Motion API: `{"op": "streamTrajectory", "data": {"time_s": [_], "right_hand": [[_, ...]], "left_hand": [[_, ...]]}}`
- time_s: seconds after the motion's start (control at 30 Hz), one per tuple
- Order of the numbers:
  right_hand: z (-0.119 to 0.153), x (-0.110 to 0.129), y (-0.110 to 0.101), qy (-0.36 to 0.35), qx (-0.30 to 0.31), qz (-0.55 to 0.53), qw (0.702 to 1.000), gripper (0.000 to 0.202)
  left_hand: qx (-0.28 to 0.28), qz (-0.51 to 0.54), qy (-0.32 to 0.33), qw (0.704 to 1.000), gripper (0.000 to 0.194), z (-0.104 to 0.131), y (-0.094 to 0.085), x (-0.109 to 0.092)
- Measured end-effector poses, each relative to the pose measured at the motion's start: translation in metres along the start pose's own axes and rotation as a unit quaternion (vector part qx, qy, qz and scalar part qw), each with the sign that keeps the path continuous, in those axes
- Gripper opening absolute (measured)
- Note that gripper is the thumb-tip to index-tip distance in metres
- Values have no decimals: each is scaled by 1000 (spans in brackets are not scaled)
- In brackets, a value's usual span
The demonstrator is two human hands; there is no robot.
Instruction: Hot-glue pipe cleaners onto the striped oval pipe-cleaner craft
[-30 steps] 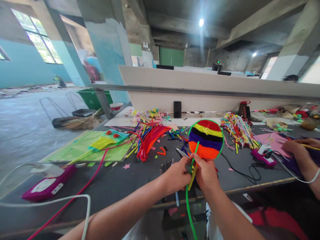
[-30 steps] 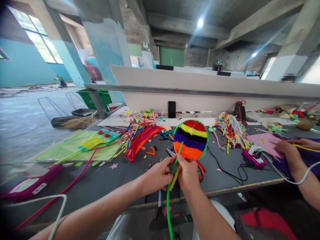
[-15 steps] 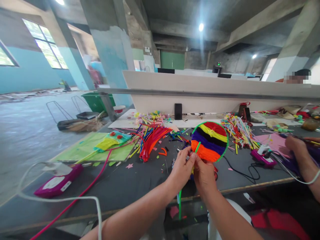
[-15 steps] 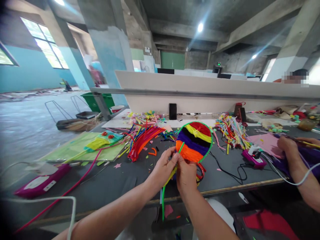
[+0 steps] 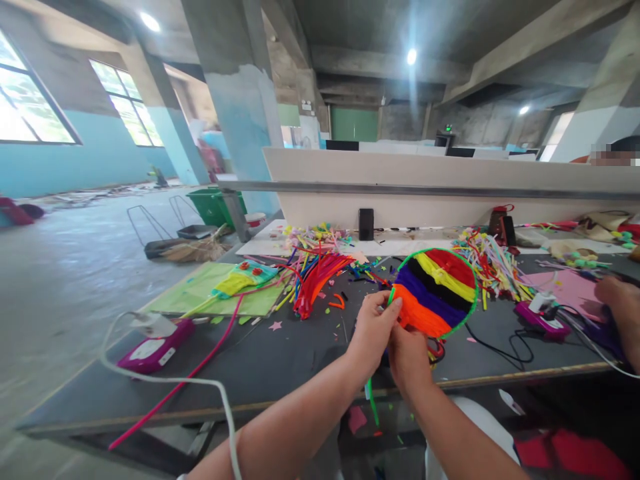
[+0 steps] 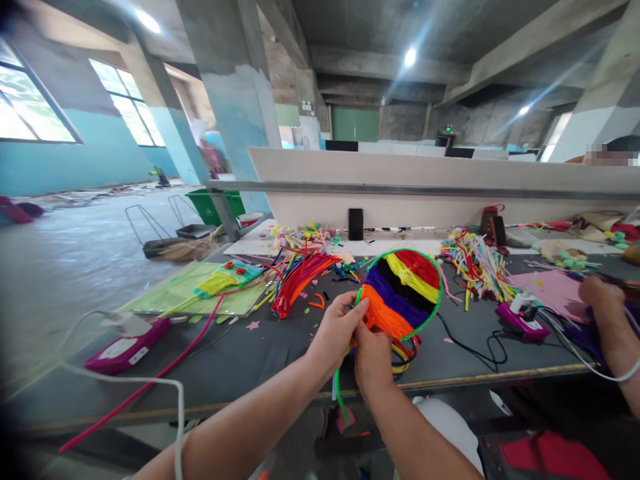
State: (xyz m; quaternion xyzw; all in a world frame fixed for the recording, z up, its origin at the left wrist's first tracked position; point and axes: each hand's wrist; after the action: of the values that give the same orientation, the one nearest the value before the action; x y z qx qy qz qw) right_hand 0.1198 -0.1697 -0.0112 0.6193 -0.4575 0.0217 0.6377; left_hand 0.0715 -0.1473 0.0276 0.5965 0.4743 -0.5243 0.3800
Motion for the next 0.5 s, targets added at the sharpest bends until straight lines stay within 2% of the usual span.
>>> {"op": "streamTrajectory", "data": {"time_s": [0.13,0.23,0.33,0.43,0.5], "right_hand": [[4,4,2,30,20,4,999,40],[7,4,2,57,97,12,994,48],[6,2,-5,101,152,27,983,60],[-4,5,-14,155,136,31,978,63],[-16,12,-21,161,121,20,979,56]], "left_hand": [[43,102,-67,992,40,5,-12,-16],[48,94,-34,994,38,2,-33,-32],[102,54,-13,993,37,-9,-62,-50],[133,36,-17,990,38,-22,-89,-63],[158,30,-25,987,38,-32,-105,-66]]}}
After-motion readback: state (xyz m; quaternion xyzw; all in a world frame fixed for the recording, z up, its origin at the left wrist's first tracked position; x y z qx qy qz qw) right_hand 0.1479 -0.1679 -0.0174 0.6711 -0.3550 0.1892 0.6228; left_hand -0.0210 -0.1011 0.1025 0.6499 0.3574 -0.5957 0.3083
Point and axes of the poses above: each hand's wrist, its own z-axis away from the middle knuckle, its own y-axis out of the palm, x = y × z, and after that the axes turned 13 degrees about -z, right-handed
